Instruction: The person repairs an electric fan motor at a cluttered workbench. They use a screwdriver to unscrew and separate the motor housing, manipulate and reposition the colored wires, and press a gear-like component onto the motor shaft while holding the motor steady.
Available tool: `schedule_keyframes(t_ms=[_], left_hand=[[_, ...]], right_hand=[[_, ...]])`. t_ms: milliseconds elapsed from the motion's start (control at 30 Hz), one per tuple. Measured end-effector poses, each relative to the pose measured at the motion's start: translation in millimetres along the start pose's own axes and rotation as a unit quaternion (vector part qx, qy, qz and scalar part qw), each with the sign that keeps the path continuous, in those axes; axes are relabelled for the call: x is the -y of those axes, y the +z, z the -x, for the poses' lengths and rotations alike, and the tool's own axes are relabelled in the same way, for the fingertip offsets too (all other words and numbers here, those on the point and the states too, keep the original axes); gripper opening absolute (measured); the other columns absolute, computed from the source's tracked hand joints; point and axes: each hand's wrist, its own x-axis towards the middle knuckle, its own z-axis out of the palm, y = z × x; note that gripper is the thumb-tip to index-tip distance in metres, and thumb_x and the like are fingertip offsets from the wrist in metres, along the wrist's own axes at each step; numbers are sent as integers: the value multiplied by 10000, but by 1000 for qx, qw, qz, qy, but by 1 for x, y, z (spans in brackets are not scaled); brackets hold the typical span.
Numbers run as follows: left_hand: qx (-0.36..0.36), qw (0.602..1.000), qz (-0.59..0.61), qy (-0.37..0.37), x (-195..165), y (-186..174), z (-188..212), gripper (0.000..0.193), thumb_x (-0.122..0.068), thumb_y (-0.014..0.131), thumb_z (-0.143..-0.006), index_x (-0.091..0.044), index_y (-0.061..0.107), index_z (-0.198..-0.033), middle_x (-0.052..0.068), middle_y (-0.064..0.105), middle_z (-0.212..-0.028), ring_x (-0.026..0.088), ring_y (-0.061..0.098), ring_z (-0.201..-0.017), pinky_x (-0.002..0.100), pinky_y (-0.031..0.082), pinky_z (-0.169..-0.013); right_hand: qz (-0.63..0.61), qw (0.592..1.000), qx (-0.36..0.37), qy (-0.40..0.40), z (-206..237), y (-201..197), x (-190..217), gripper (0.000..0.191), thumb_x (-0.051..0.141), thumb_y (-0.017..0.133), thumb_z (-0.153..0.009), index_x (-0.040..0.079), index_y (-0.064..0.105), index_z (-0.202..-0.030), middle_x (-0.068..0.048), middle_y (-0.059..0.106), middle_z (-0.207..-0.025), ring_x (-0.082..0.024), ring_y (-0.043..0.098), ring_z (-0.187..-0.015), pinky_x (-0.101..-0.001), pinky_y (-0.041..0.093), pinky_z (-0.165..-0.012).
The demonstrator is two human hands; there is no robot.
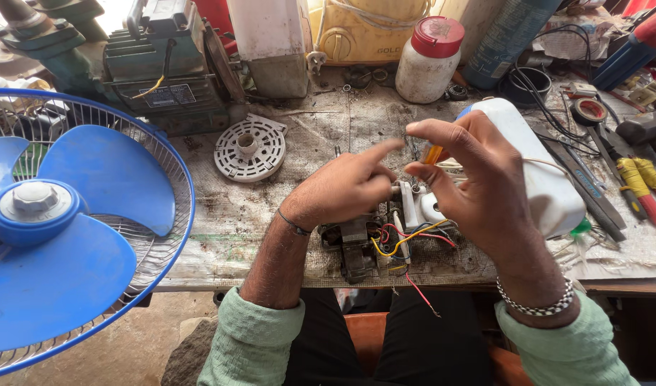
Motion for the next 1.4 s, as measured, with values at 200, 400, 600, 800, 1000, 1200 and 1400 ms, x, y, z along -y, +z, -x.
schedule_keyframes(t_ms=[200, 400, 600, 800, 1000, 1200, 1400], left_hand=[[-17, 999, 46, 15, 5, -1, 0, 658, -256, 450, -922, -68, 355, -1545, 204, 771, -1151, 324, 739, -1118, 420, 525, -999], [-14, 996, 87, 12, 4, -1, 1, 667, -252, 432, -932, -63, 335, -1565, 213, 762, -1162, 324, 734, -1147, 414, 515, -1021], [-15, 996, 81, 20, -2, -2, 2, 653, -258, 424, -946, -56, 338, -1561, 204, 771, -1147, 313, 732, -1163, 413, 505, -1038], [-16, 998, 67, 8, -4, -3, 4, 660, -250, 431, -916, -61, 366, -1545, 201, 779, -1130, 319, 743, -1118, 415, 515, -1018], [-11, 998, 47, 39, 0, -3, 2, 644, -247, 442, -930, -59, 380, -1543, 211, 746, -1180, 325, 733, -1127, 427, 509, -1035], [-12, 997, 61, 44, -1, -4, 1, 622, -224, 453, -925, -69, 394, -1524, 211, 767, -1169, 328, 733, -1167, 432, 507, -1040], [-22, 998, 41, 49, -4, -3, 4, 600, -237, 472, -917, -95, 432, -1498, 230, 773, -1090, 374, 745, -1065, 461, 528, -981]], right_hand=[[-47, 999, 3, 0, -3, 2, 2, 565, -91, 716, -854, 69, 535, -1364, -115, 677, -1003, -231, 687, -919, -364, 558, -779], [-30, 999, 26, 21, 0, 1, 0, 530, -61, 752, -872, 87, 616, -1363, -123, 691, -1034, -225, 735, -954, -334, 612, -793], [-27, 999, -15, 37, 1, 2, -7, 481, 40, 821, -906, 72, 611, -1337, -122, 683, -1071, -203, 726, -964, -316, 618, -808], [19, 998, -52, 31, 6, 1, -9, 506, 82, 890, -892, 73, 626, -1324, -132, 706, -1134, -205, 746, -940, -313, 618, -806], [-39, 999, 12, 8, 2, 1, -4, 504, 20, 789, -886, 74, 622, -1358, -118, 727, -1056, -212, 757, -935, -309, 626, -755], [23, 999, 3, 34, -5, 2, -2, 517, 51, 835, -899, 101, 605, -1360, -138, 715, -1024, -246, 755, -929, -338, 613, -755], [-64, 997, 43, 17, -4, -7, -9, 578, -49, 711, -873, 109, 539, -1402, -113, 687, -1007, -235, 754, -952, -352, 619, -805]])
